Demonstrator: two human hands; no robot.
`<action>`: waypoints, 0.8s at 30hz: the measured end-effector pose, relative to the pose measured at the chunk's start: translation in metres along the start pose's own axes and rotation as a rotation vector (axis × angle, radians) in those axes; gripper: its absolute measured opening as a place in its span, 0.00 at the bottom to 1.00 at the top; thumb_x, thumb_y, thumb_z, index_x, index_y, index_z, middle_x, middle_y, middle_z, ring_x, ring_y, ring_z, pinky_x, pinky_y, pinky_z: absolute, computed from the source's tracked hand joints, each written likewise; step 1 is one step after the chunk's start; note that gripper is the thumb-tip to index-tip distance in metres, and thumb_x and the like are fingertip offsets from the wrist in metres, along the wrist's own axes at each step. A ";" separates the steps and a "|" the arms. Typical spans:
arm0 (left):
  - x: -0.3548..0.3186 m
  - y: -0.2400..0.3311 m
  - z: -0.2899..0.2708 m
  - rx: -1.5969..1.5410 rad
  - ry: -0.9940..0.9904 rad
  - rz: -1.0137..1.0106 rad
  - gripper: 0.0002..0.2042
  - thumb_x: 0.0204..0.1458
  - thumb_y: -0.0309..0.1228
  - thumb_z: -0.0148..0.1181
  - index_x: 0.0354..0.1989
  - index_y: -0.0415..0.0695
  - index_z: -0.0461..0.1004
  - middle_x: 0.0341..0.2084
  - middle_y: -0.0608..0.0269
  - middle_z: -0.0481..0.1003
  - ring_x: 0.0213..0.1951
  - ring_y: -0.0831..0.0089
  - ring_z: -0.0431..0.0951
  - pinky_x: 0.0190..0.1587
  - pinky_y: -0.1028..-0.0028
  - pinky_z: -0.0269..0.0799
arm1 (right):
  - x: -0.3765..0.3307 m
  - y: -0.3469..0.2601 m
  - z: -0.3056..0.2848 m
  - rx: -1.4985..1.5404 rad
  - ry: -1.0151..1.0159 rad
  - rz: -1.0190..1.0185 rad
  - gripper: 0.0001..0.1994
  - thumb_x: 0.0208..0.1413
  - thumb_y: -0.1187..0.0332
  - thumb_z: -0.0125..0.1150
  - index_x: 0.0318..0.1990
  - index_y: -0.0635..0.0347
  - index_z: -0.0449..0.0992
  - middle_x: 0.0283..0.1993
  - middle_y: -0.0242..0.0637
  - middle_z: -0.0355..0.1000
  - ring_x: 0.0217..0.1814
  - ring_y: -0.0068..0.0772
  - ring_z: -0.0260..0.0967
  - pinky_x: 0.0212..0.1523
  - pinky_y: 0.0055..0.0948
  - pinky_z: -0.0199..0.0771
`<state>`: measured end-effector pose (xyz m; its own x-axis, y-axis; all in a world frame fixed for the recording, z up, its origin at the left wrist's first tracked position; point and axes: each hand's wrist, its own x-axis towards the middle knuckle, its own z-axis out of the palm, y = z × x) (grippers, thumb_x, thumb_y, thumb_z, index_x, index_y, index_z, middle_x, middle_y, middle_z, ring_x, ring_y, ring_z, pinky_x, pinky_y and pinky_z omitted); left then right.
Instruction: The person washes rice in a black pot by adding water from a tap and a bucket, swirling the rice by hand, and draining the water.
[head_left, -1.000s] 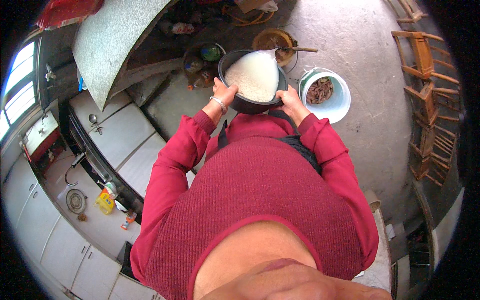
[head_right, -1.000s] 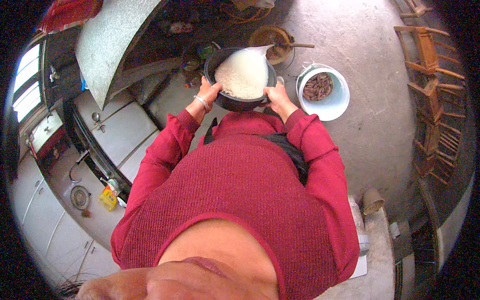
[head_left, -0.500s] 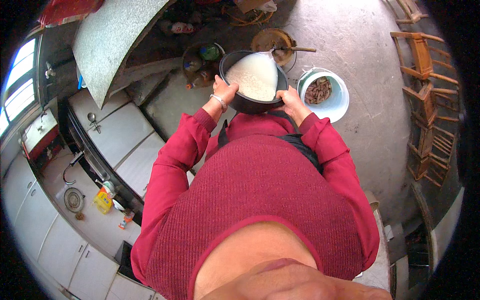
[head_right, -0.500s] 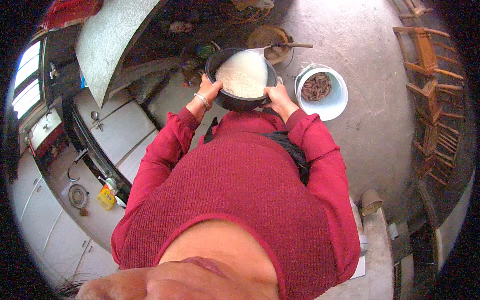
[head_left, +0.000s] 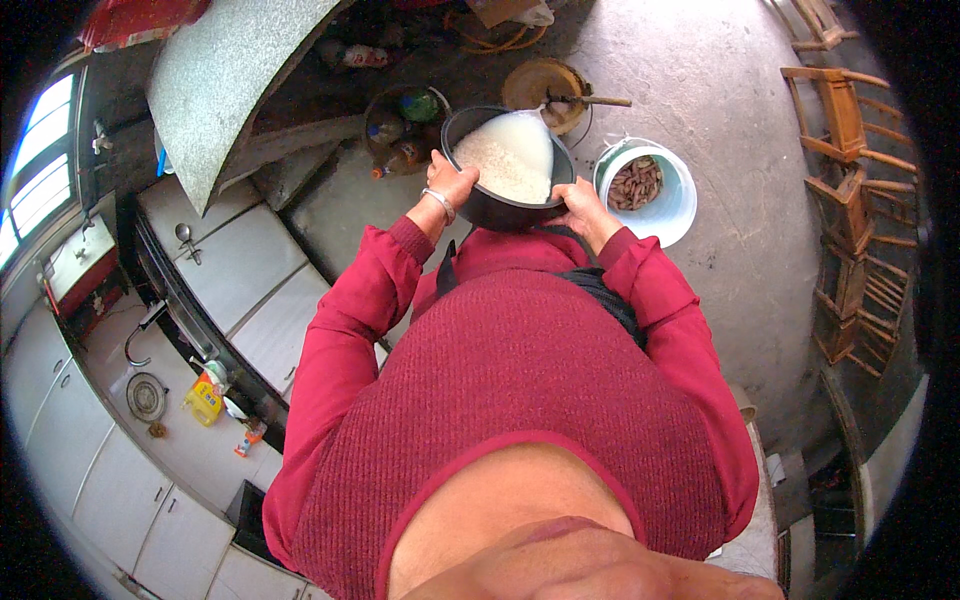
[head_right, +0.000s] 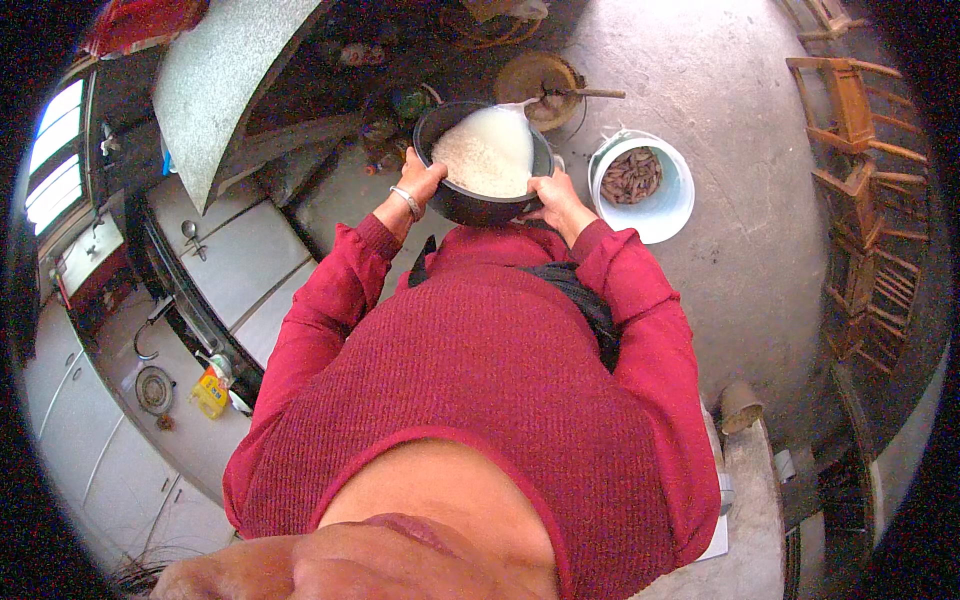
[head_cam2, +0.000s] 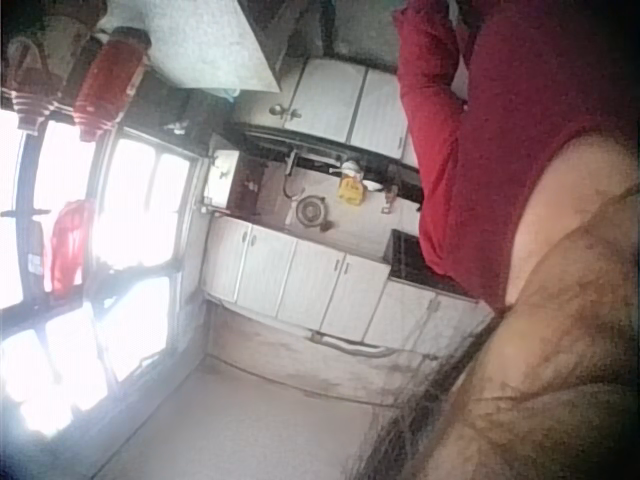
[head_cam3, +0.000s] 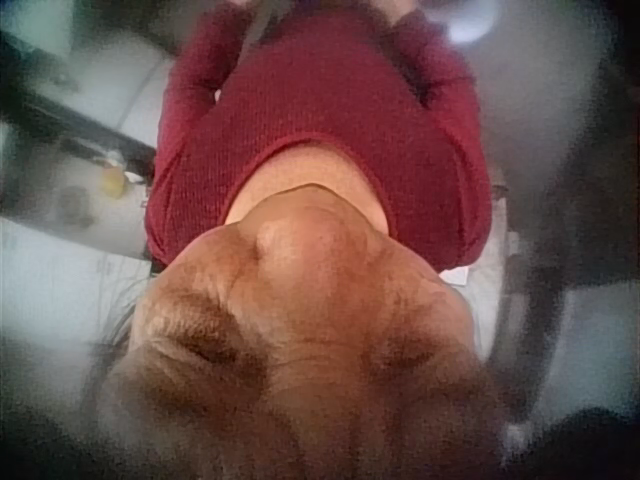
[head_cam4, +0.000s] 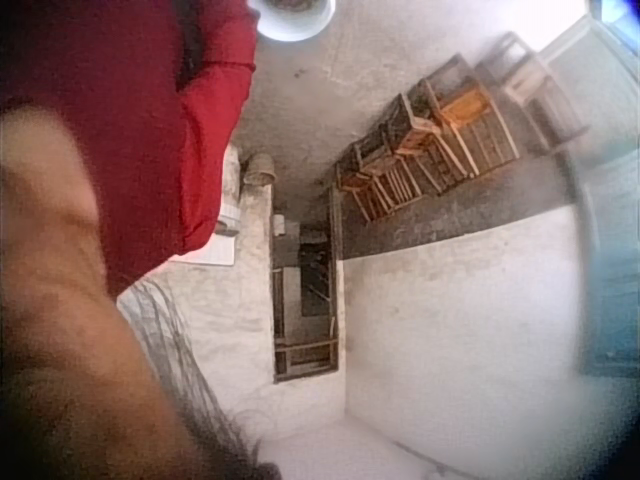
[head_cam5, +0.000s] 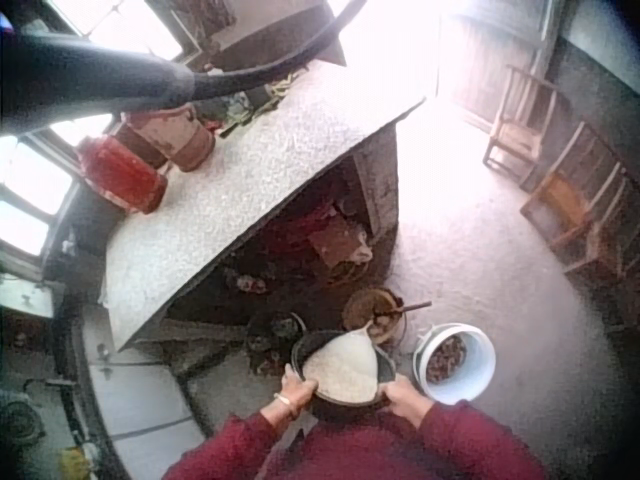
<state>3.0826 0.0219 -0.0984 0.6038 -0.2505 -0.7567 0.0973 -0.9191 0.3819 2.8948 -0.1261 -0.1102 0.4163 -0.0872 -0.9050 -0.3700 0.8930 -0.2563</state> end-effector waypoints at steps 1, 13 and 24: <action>0.000 0.000 0.000 0.006 0.006 0.005 0.48 0.34 0.41 0.57 0.62 0.33 0.37 0.58 0.35 0.49 0.60 0.48 0.50 0.61 0.64 0.48 | -0.002 -0.001 0.001 0.009 0.003 0.001 0.19 0.35 0.81 0.46 0.41 0.65 0.64 0.33 0.46 0.65 0.33 0.51 0.67 0.34 0.64 0.69; -0.002 0.009 -0.003 0.053 -0.002 0.009 0.47 0.35 0.41 0.56 0.62 0.33 0.37 0.58 0.36 0.49 0.61 0.47 0.49 0.61 0.63 0.47 | -0.007 -0.006 0.001 0.017 -0.029 0.037 0.18 0.35 0.80 0.46 0.40 0.66 0.66 0.33 0.46 0.65 0.34 0.49 0.67 0.35 0.64 0.68; -0.005 0.022 -0.004 0.074 0.012 0.023 0.47 0.35 0.41 0.56 0.62 0.33 0.37 0.59 0.36 0.48 0.61 0.46 0.48 0.62 0.62 0.46 | -0.004 -0.004 -0.004 0.021 -0.069 0.066 0.17 0.37 0.79 0.47 0.40 0.68 0.66 0.35 0.46 0.66 0.35 0.50 0.68 0.35 0.60 0.71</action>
<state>3.0850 0.0048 -0.0836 0.6147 -0.2685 -0.7417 0.0249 -0.9332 0.3585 2.8918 -0.1311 -0.1071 0.4481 0.0019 -0.8940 -0.3815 0.9048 -0.1892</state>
